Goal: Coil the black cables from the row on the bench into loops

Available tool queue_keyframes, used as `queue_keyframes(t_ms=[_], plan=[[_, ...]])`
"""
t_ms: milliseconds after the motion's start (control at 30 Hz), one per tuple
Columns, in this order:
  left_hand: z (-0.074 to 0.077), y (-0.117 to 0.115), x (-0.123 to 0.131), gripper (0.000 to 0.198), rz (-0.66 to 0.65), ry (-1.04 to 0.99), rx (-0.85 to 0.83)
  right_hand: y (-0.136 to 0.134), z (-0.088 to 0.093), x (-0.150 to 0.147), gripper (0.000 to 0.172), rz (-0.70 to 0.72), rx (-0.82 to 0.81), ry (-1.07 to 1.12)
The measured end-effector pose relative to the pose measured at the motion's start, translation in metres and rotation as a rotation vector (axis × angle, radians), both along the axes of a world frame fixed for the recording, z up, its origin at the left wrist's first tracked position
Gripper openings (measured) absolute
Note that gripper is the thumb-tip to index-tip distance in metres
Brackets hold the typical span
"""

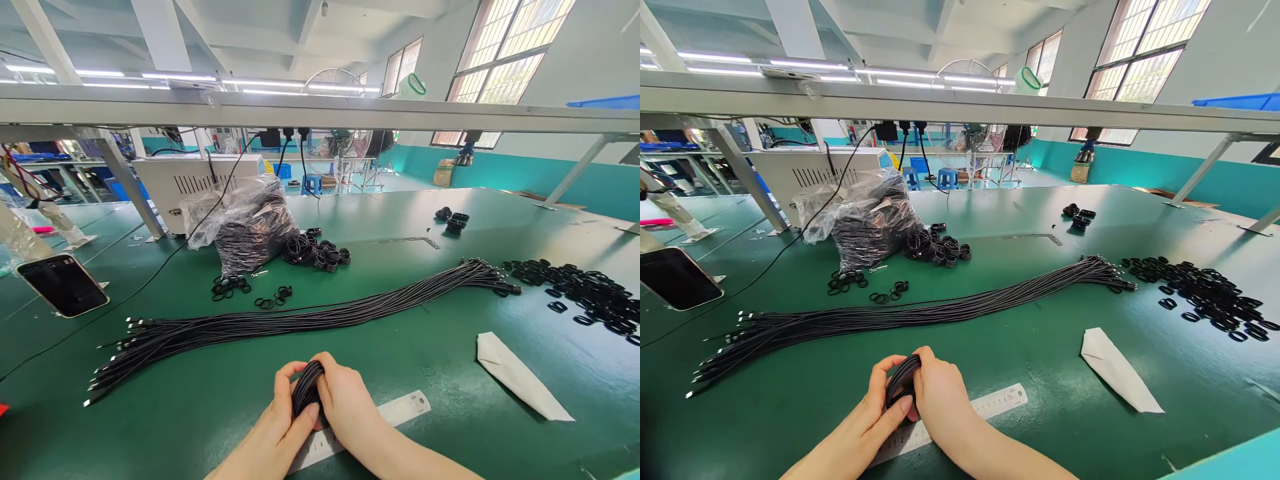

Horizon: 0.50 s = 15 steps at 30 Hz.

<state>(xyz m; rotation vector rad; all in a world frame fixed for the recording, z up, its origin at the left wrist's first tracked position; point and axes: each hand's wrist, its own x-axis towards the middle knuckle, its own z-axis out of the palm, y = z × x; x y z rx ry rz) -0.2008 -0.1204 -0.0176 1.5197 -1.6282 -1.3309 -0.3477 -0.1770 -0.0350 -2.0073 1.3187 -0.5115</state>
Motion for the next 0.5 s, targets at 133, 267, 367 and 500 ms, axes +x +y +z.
queue_keyframes(t_ms=[133,267,367,500], plan=[[-0.007,-0.003,-0.008,0.034,0.156,-0.030,-0.127,-0.003,0.003,0.000,0.030,-0.044,-0.035,-0.054],[-0.017,-0.008,-0.015,0.035,0.367,-0.080,-0.412,-0.004,0.003,0.001,0.029,-0.127,-0.149,-0.015],[-0.022,-0.011,-0.014,0.034,0.456,-0.084,-0.475,-0.004,-0.001,0.003,0.029,-0.152,-0.226,0.104],[-0.027,-0.015,-0.007,0.036,0.479,-0.042,-0.375,-0.003,-0.005,0.008,0.029,-0.160,-0.308,0.266]])
